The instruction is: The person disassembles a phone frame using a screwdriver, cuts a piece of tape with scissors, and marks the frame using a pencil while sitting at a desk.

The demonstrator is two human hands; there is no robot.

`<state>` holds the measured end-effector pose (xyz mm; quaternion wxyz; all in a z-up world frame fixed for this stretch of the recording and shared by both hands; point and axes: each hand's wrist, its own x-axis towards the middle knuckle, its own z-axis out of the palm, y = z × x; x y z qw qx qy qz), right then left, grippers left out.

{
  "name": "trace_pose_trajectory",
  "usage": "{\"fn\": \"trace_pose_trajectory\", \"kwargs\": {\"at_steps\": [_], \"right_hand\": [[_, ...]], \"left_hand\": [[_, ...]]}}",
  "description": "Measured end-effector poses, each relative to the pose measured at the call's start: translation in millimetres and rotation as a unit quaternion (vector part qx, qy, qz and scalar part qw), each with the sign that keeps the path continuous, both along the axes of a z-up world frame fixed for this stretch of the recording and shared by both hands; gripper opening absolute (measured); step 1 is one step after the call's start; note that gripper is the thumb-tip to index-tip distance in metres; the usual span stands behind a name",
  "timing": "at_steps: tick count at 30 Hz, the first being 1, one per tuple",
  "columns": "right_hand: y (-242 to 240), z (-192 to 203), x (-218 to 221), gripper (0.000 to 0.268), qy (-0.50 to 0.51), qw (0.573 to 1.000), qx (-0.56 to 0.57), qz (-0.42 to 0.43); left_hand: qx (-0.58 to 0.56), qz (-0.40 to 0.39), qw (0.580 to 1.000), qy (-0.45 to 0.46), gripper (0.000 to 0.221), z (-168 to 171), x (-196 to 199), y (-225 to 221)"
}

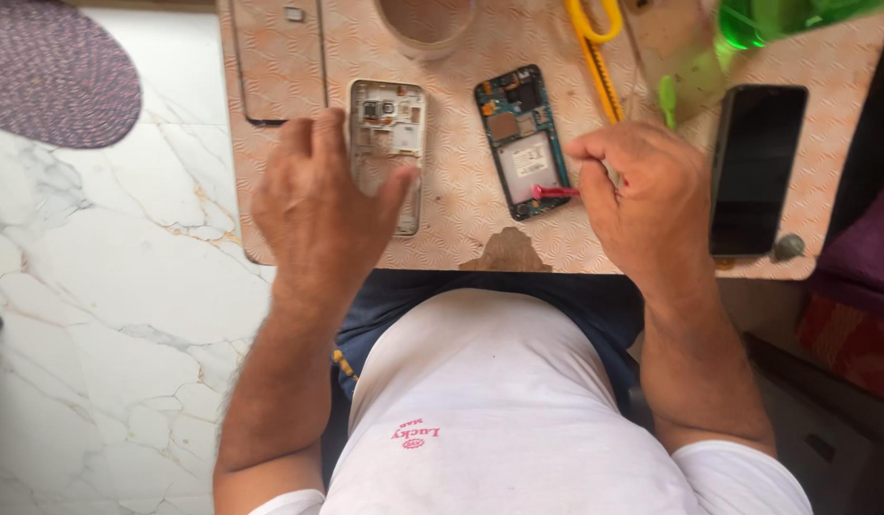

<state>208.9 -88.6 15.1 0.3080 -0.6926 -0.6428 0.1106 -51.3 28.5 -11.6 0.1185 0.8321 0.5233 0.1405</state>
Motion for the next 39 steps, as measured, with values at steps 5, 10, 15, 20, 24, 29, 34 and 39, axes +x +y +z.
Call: {"fn": "trace_pose_trajectory", "kwargs": {"at_steps": [5, 10, 15, 20, 24, 29, 34, 39], "right_hand": [[-0.4, 0.6, -7.1, 0.011, 0.046, 0.999, 0.01, 0.001], [1.0, -0.3, -11.7, 0.015, 0.059, 0.998, 0.025, 0.005], [3.8, -2.7, -18.6, 0.014, 0.102, 0.995, 0.014, 0.016], [9.8, -4.9, -28.4, 0.014, 0.205, 0.977, -0.026, 0.052], [17.6, -11.0, -40.5, 0.009, 0.263, 0.962, -0.052, 0.049], [25.8, -26.3, -53.9, 0.014, 0.41, 0.901, -0.107, 0.088], [26.7, -36.9, -53.4, 0.011, 0.395, 0.905, -0.13, 0.085], [25.1, -42.5, -51.6, 0.01, 0.439, 0.875, -0.193, 0.072]], "left_hand": [[-0.013, 0.007, 1.0, 0.011, 0.088, -4.7, 11.3, 0.5], [0.002, -0.002, 1.0, -0.005, 0.095, -9.6, 16.4, 0.2], [-0.074, 0.015, 0.995, -0.072, 0.049, -12.0, 14.3, -1.2], [-0.164, 0.042, 0.947, -0.274, 0.01, -10.9, 6.9, -9.8], [-0.255, 0.059, 0.824, -0.502, 0.011, -7.5, 6.6, -13.9], [-0.287, 0.068, 0.712, -0.637, 0.011, -6.3, 9.0, -18.4], [-0.312, 0.023, 0.701, -0.64, 0.018, -8.3, 8.7, -20.7], [-0.278, 0.009, 0.736, -0.617, 0.023, -7.9, -0.4, -12.0]]}}
